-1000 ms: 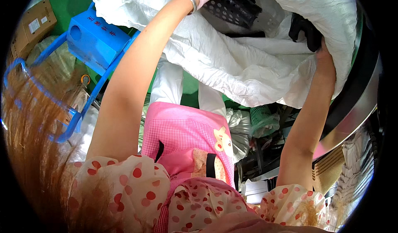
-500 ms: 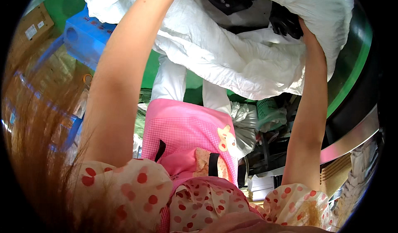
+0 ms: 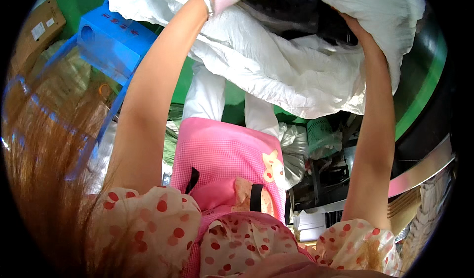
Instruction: The person picks up black clogs from a white sack, places them on a table, and then picks up black and yellow sneakers from the table to place them back into the sack. The person repeats this process of swapping clogs and sneakers between the sack and the table.
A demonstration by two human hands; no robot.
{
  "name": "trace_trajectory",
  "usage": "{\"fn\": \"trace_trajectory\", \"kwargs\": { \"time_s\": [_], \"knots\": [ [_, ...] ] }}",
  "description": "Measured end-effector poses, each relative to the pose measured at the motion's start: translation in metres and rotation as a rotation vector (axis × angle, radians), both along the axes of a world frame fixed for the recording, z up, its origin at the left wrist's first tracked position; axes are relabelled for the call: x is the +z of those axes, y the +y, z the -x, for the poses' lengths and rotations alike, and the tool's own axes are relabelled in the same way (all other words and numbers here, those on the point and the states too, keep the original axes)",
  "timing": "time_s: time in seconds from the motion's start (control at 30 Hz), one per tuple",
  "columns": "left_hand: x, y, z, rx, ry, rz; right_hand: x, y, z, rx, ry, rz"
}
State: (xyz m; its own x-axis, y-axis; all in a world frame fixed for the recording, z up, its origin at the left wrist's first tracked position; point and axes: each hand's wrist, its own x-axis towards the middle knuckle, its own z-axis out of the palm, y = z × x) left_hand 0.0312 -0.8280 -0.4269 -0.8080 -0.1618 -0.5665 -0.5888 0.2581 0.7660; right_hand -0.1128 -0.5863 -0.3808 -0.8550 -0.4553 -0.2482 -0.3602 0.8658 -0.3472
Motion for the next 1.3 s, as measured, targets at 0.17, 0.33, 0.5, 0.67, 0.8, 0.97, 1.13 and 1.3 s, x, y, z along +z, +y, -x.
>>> {"fn": "trace_trajectory", "kwargs": {
  "time_s": [0.17, 0.33, 0.5, 0.67, 0.8, 0.97, 1.13, 1.3],
  "knots": [
    [0.007, -0.068, -0.024, 0.045, 0.265, 0.252, 0.009, 0.022, 0.038, -0.076, 0.049, 0.021],
    [0.066, -0.176, -0.043, 0.211, 0.117, -0.089, 0.043, 0.041, 0.073, -0.157, 0.074, 0.015],
    [0.154, -0.196, -0.077, 0.289, 0.039, 0.527, 0.104, 0.049, 0.087, -0.172, 0.103, 0.012],
    [0.267, -0.171, -0.116, 0.430, 0.103, 0.312, 0.185, 0.039, 0.062, -0.133, 0.076, 0.031],
    [0.349, -0.161, -0.140, 0.308, 0.213, 0.090, 0.265, 0.018, -0.030, -0.092, -0.133, 0.097],
    [0.446, -0.145, -0.127, 0.161, 0.279, -0.201, 0.333, 0.020, -0.079, -0.258, -0.684, 0.264],
    [0.453, -0.174, -0.101, 0.002, 0.351, -0.114, 0.414, 0.064, -0.043, -0.430, 0.236, 0.043],
    [0.466, -0.154, -0.100, -0.062, 0.282, -0.230, 0.459, 0.033, -0.087, -0.367, 0.051, 0.457]
  ]
}}
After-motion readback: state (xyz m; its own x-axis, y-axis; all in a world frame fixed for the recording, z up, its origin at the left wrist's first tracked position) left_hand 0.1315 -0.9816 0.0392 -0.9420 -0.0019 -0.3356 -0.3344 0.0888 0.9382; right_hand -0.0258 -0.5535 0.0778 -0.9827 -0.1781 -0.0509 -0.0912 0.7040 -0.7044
